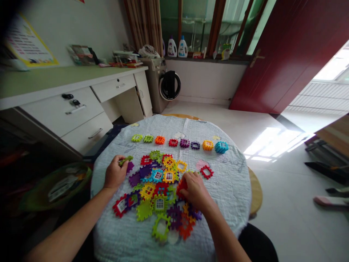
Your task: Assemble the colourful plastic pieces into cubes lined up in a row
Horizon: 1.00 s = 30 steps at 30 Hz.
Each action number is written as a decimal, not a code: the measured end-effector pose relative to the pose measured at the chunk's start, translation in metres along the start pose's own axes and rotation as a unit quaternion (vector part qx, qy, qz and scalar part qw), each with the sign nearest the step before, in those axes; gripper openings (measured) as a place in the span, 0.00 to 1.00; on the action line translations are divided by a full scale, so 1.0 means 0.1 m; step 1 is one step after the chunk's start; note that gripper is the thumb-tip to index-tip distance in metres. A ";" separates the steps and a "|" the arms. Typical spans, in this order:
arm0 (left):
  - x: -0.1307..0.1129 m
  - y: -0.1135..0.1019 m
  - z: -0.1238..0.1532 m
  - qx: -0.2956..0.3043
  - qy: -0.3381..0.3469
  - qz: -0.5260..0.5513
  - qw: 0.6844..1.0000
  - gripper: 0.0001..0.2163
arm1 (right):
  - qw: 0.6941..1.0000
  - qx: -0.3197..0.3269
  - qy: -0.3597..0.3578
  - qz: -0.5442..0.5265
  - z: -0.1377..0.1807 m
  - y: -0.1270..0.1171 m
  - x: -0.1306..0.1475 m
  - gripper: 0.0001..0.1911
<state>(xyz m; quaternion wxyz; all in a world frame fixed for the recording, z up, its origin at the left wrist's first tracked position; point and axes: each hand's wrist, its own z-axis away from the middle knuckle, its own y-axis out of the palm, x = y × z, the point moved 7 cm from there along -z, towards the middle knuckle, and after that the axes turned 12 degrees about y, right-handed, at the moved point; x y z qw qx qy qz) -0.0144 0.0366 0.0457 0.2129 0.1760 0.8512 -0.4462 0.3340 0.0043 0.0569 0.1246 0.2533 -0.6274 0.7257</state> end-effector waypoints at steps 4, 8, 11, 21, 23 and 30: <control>0.03 -0.06 0.01 -0.025 -0.021 -0.009 0.999 0.10 | 0.990 -0.010 0.041 -0.134 -0.02 -0.04 -0.09 0.06; 0.03 -0.04 0.01 -0.023 -0.010 0.020 0.999 0.10 | 0.959 -0.061 0.075 -0.266 -0.09 -0.11 -0.27 0.05; 0.03 -0.02 0.00 -0.023 0.000 0.026 0.999 0.11 | 0.945 -0.148 0.061 -0.284 -0.09 -0.25 -0.35 0.05; -0.23 0.12 -0.03 0.043 0.153 0.035 0.987 0.14 | 0.998 -0.051 -0.028 -0.035 -0.01 -0.15 -0.08 0.10; -0.21 0.15 -0.02 0.060 0.144 0.048 0.987 0.15 | 0.998 -0.045 -0.016 -0.046 -0.01 -0.17 -0.12 0.16; -0.11 0.15 -0.04 0.046 0.114 0.039 0.992 0.19 | 0.999 -0.044 0.007 -0.002 -0.02 -0.14 -0.17 0.29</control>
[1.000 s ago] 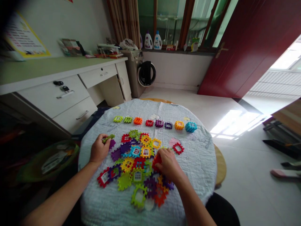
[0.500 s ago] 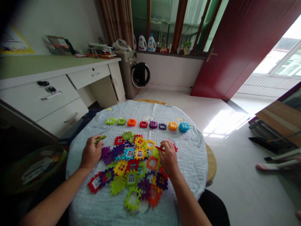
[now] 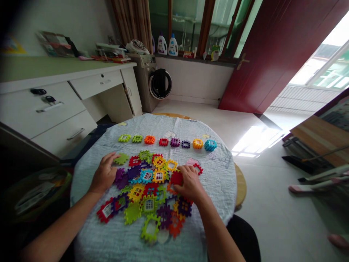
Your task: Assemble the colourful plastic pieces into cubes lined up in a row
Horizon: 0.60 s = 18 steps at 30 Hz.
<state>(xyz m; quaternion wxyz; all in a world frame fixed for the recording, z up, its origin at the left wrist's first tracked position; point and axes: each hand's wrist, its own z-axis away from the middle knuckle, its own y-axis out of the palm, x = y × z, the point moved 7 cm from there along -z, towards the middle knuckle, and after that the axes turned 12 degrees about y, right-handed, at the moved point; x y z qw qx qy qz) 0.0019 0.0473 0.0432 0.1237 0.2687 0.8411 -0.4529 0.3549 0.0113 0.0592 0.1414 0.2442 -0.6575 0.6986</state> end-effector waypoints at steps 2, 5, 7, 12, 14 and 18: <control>0.02 -0.01 0.00 -0.006 -0.003 -0.007 1.000 0.20 | 1.000 -0.006 -0.007 0.013 0.00 0.03 0.05 0.26; 0.04 -0.02 -0.01 -0.013 -0.004 -0.017 1.000 0.19 | 0.999 -0.043 -0.014 -0.008 -0.02 -0.06 0.03 0.23; 0.05 -0.03 -0.01 -0.018 -0.005 -0.025 1.000 0.18 | 0.994 -0.099 0.003 -0.050 -0.04 -0.26 -0.12 0.22; 0.05 -0.04 -0.02 -0.022 0.004 -0.037 0.999 0.15 | 0.952 -0.252 0.144 -0.096 -0.04 -0.74 -0.83 0.23; 0.05 -0.04 -0.02 -0.022 0.006 -0.039 0.999 0.14 | 0.952 -0.246 0.167 -0.067 -0.04 -0.72 -0.97 0.22; 0.04 -0.04 -0.02 -0.017 0.012 -0.044 0.999 0.14 | 0.968 -0.184 0.169 0.034 -0.10 -0.43 -0.94 0.23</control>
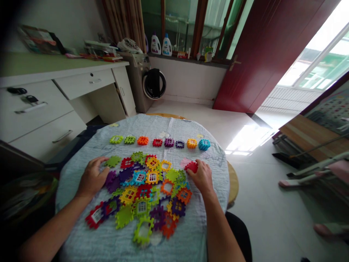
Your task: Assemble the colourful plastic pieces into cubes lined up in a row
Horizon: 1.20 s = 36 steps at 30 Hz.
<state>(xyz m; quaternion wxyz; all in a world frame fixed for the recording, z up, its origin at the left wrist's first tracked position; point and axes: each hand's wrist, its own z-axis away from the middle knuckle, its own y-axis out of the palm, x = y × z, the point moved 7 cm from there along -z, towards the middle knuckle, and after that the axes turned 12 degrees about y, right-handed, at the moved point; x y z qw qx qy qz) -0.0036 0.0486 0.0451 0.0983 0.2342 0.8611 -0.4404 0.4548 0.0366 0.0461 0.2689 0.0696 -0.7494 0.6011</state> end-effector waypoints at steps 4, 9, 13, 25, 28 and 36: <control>0.00 0.00 0.00 0.003 -0.005 -0.002 1.000 0.14 | 0.998 0.004 0.001 0.065 0.06 0.14 0.07 0.18; 0.00 0.03 0.00 0.010 -0.005 -0.003 1.000 0.14 | 0.998 -0.007 0.016 0.062 0.06 0.13 0.04 0.27; 0.00 0.04 0.00 0.015 -0.002 -0.004 1.000 0.14 | 0.996 -0.002 0.033 0.088 0.07 0.12 0.07 0.27; 0.02 0.06 0.02 0.009 0.006 -0.009 1.000 0.13 | 0.989 0.022 0.009 0.145 0.03 0.14 0.16 0.15; 0.02 0.07 0.03 0.011 0.009 -0.012 1.000 0.13 | 0.982 0.061 0.008 0.179 -0.06 0.14 0.19 0.14; 0.03 0.06 0.03 0.011 0.000 -0.002 1.000 0.11 | 0.975 0.119 -0.148 0.112 -0.53 0.13 1.31 0.24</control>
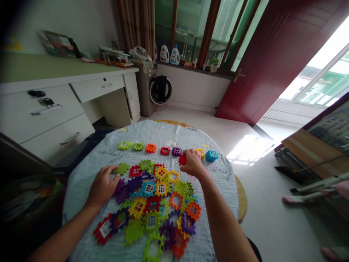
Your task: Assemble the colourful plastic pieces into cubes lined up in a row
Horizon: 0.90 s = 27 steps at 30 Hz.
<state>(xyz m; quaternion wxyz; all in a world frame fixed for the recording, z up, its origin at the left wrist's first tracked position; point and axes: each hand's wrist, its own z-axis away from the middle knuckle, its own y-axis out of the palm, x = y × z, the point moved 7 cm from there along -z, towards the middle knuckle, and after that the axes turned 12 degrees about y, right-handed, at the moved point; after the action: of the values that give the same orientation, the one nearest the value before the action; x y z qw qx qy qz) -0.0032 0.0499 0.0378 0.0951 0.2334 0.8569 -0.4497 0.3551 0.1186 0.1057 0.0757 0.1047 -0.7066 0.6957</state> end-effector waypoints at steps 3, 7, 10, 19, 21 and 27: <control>0.00 -0.03 0.00 -0.011 -0.011 0.006 1.000 0.11 | 0.999 0.011 -0.040 0.005 -0.36 0.07 0.46 0.25; 0.01 -0.03 0.01 -0.010 -0.021 0.013 1.000 0.11 | 0.997 0.037 -0.048 0.037 -0.75 0.32 0.81 0.27; 0.02 -0.03 0.01 -0.009 -0.027 0.016 0.999 0.12 | 0.995 0.066 -0.017 0.067 -0.94 0.48 0.84 0.28; 0.00 -0.03 0.01 -0.011 -0.026 0.017 0.999 0.13 | 0.991 0.092 -0.008 0.092 -1.03 0.75 0.84 0.26; 0.01 -0.03 0.01 -0.009 -0.026 0.016 0.999 0.13 | 0.991 0.093 -0.006 0.095 -1.03 0.78 0.83 0.24; 0.01 -0.02 0.01 -0.009 -0.025 0.014 1.000 0.13 | 0.992 0.085 -0.002 0.091 -1.04 0.76 0.80 0.26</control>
<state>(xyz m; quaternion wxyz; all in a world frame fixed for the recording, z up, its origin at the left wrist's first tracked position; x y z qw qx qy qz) -0.0055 0.0482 0.0384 0.1246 0.2330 0.8549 -0.4464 0.2549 0.2199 0.0540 0.0020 0.0475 -0.6518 0.7569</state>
